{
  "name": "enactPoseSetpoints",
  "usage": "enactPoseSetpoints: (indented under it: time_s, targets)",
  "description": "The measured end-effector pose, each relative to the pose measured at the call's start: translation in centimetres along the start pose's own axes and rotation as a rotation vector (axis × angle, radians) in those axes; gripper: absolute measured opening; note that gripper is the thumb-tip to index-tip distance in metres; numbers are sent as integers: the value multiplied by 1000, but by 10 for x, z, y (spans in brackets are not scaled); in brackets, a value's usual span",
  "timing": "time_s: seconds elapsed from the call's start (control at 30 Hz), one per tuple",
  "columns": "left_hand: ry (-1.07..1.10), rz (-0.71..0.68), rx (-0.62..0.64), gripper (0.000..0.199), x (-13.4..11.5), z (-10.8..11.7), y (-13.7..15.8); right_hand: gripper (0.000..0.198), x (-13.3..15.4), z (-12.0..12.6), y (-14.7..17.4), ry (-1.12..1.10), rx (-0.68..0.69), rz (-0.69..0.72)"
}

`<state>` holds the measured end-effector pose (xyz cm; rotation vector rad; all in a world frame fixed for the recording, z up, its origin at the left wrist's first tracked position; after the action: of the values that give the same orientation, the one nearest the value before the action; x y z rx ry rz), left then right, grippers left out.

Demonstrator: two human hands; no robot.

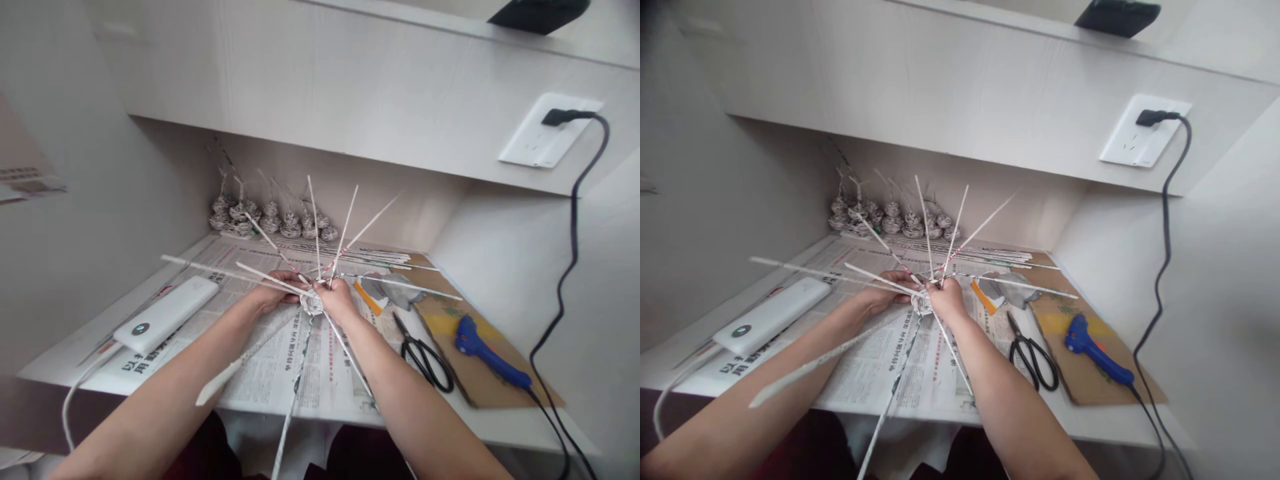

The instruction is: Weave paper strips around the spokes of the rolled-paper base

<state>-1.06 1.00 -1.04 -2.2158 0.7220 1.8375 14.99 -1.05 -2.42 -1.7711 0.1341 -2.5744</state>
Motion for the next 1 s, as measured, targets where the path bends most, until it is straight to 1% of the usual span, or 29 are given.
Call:
enactPoseSetpoints:
  time_s: [0.13, 0.23, 0.37, 0.5, 0.6, 0.73, 0.83, 0.93, 1.0]
  targets:
    - [-77, -38, 2, 39, 1, -3, 1, 26, 5, 1, 2, 176, -56, -27]
    - [-100, -82, -26, 36, 4, -4, -3, 24, 8, 1, 2, 188, -72, 4]
    - [-95, -119, -37, 29, 5, -4, -5, 17, 11, 2, 4, 114, -83, 80]
    - [-122, -92, 0, 27, 3, -4, -3, 12, 17, 2, 8, 132, -46, 115]
    - [-146, -76, 17, 27, 2, -4, -1, 13, 21, 1, 10, 157, -15, 112]
    - [-136, -135, 0, 26, 2, -4, 1, 15, 21, 2, 9, 172, 19, 126]
    - [-143, -146, -30, 26, 2, -5, 2, 15, 16, 3, 6, 136, 15, 70]
    - [-137, -134, -36, 26, 1, -5, 2, 13, 8, 2, 2, 29, -20, -6]
    - [-127, -139, -30, 27, 0, -4, 3, 12, 3, 0, 0, -48, -33, -23]
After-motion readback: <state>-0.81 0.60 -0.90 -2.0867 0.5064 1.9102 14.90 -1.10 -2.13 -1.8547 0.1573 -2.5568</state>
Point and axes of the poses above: each hand's wrist, its own y-axis away from the middle knuckle, its own z-axis out of the back of the hand, x = y × z, the point moved 2 cm from there along -y, towards the middle knuckle, and after that the axes turned 8 degrees about x, right-handed, at the moved point
